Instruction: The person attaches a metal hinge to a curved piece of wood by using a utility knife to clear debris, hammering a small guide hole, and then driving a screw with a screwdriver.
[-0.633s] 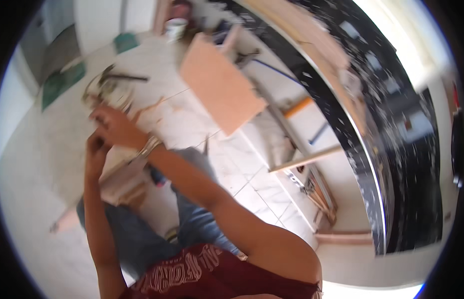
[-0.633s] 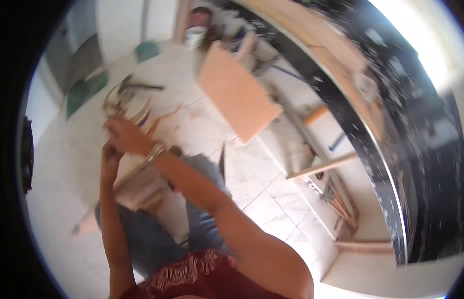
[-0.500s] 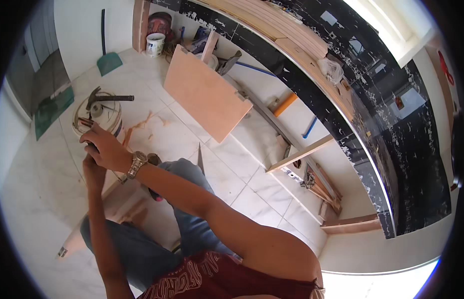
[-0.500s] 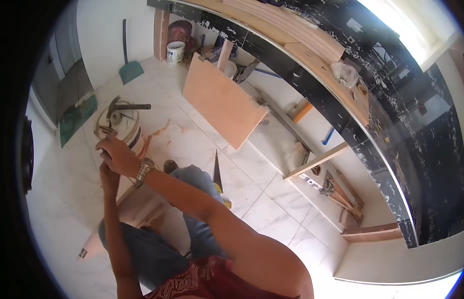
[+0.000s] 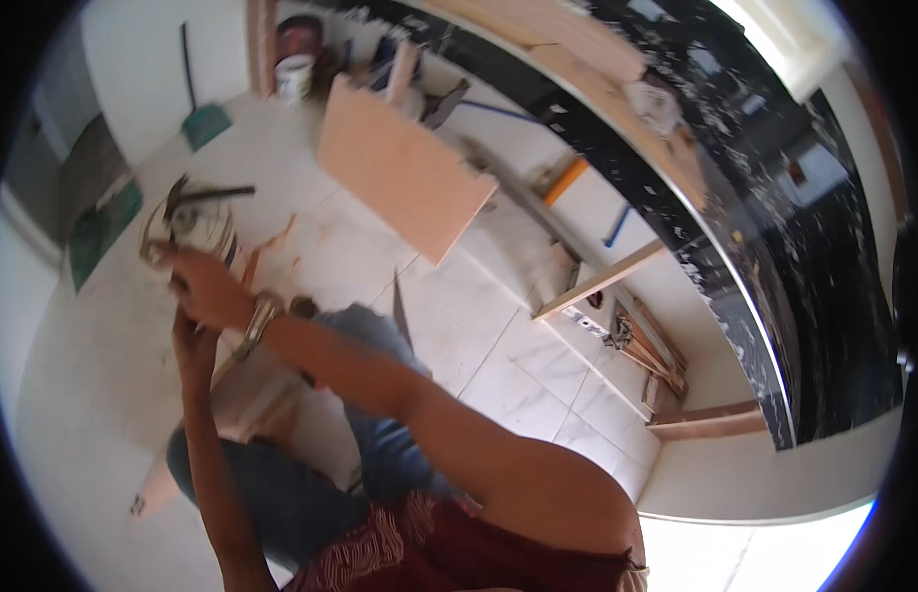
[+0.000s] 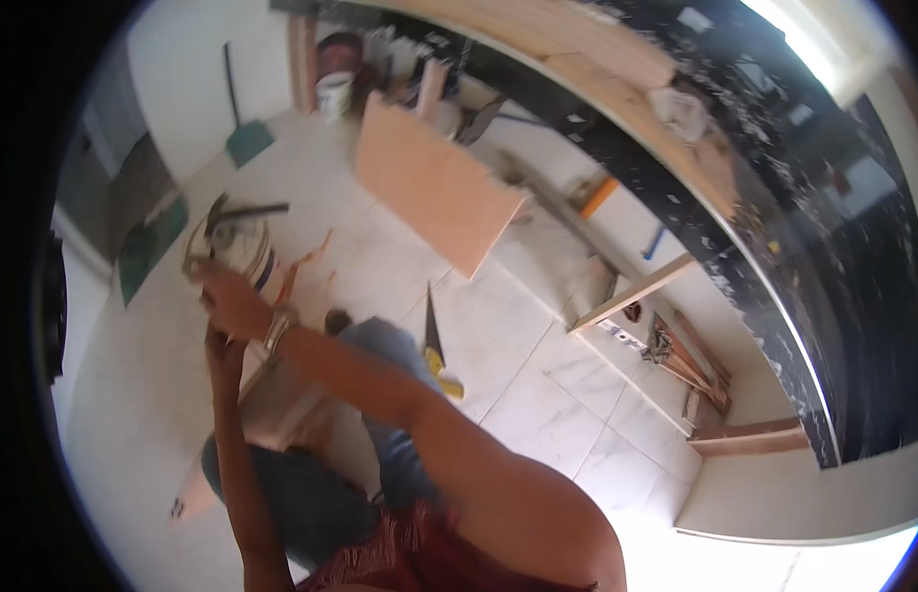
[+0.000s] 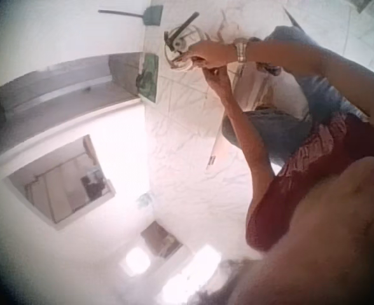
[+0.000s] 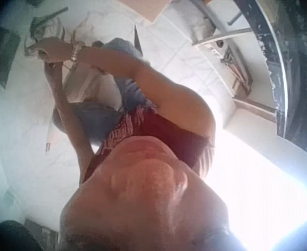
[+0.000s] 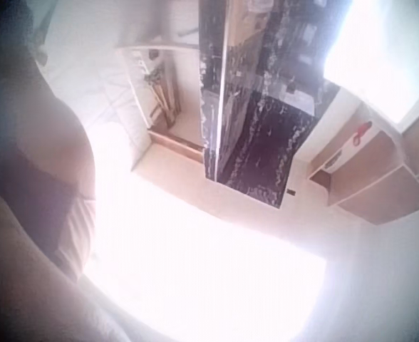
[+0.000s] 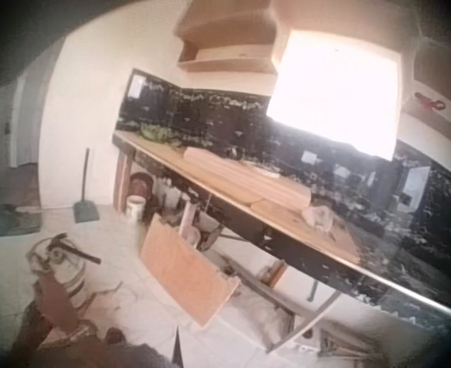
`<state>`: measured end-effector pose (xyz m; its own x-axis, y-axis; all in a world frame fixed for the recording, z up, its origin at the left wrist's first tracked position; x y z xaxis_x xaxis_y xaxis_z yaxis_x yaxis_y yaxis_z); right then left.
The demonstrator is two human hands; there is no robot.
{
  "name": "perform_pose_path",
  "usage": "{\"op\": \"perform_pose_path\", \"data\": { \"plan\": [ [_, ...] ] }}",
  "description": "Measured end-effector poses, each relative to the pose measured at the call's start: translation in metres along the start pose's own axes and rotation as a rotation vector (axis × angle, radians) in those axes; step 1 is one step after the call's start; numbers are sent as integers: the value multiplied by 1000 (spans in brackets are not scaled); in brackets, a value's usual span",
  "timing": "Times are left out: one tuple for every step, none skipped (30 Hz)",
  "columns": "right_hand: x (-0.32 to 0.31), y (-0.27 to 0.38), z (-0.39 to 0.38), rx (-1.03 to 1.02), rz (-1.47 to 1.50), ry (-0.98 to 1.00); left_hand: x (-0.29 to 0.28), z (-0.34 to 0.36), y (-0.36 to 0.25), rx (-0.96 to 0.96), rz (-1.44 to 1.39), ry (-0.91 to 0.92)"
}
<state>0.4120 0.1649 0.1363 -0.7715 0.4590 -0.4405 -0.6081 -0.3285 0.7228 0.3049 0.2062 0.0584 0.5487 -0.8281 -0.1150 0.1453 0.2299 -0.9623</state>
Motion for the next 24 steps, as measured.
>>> {"op": "perform_pose_path", "data": {
  "plan": [
    [8, -26, 2, 108, 110, 102, 9, -3, -1, 51, -97, 67],
    [16, -17, 11, 164, 240, 178, -5, -9, -8, 40, 51, 135],
    [7, -37, 22, 1, 355, 206, -5, 7, 17, -91, 41, 248],
    [2, -34, 17, -22, 379, 231, 9, 4, -15, -99, 21, 241],
    [-1, -17, 19, -64, 416, 259, 0, 2, -21, -54, 32, 260],
    [-8, -14, 17, -72, 352, 290, 4, 4, -27, -108, 133, 248],
    [-16, -21, 19, -78, 298, 291, 11, 7, -21, -154, 39, 268],
    [-18, -17, 15, 56, 361, 360, 11, 2, -24, -146, -125, 182],
    [-20, -7, 13, 188, 400, 431, 6, -1, -32, -114, -289, 100],
    [-23, -1, 18, 184, 413, 457, -4, 1, -37, -120, -289, 71],
    [-24, 3, 19, 163, 365, 506, -11, 5, -40, -101, -296, 110],
    [-19, 6, 19, 142, 316, 546, -16, 8, -43, -82, -301, 157],
    [-12, 8, 18, 145, 320, 561, -16, 9, -41, -86, -308, 143],
    [-15, 17, 22, -16, 171, 406, -18, 11, -41, -72, -228, 111],
    [-20, 27, 21, -175, 21, 244, -18, 13, -41, -59, -147, 85],
    [-24, 29, 16, -217, -114, 151, -13, 14, -43, -65, -153, 82],
    [-24, 31, 10, -211, -110, 156, -13, 13, -46, -154, 78, -19],
    [-25, 30, 5, -138, -147, 153, -15, 10, -47, -242, 311, -117],
    [-25, 29, 4, -72, -182, 152, -14, 12, -43, -246, 312, -122],
    [-23, 29, 3, -73, -177, 157, -17, 12, -40, -214, 280, -181],
    [-20, 25, 2, -21, -126, 184, -22, 10, -37, -182, 249, -240],
    [-21, 21, 2, 34, -87, 203, -20, 11, -39, -179, 245, -237],
    [-21, 21, 2, 36, -91, 203, -19, 11, -38, -240, 281, -217],
    [-22, 25, 1, -25, -150, 182, -17, 11, -37, -300, 317, -196]
  ]
}}
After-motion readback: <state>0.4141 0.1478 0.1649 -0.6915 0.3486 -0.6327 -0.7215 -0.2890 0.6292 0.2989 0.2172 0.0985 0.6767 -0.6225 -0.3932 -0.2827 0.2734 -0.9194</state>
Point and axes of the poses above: each hand's wrist, its own z-axis towards the middle knuckle, its own x-axis out of the palm, y = z × x, the point moved 6 cm from there along z, towards the middle knuckle, and after that the axes turned 11 degrees about y, right-handed, at the moved point
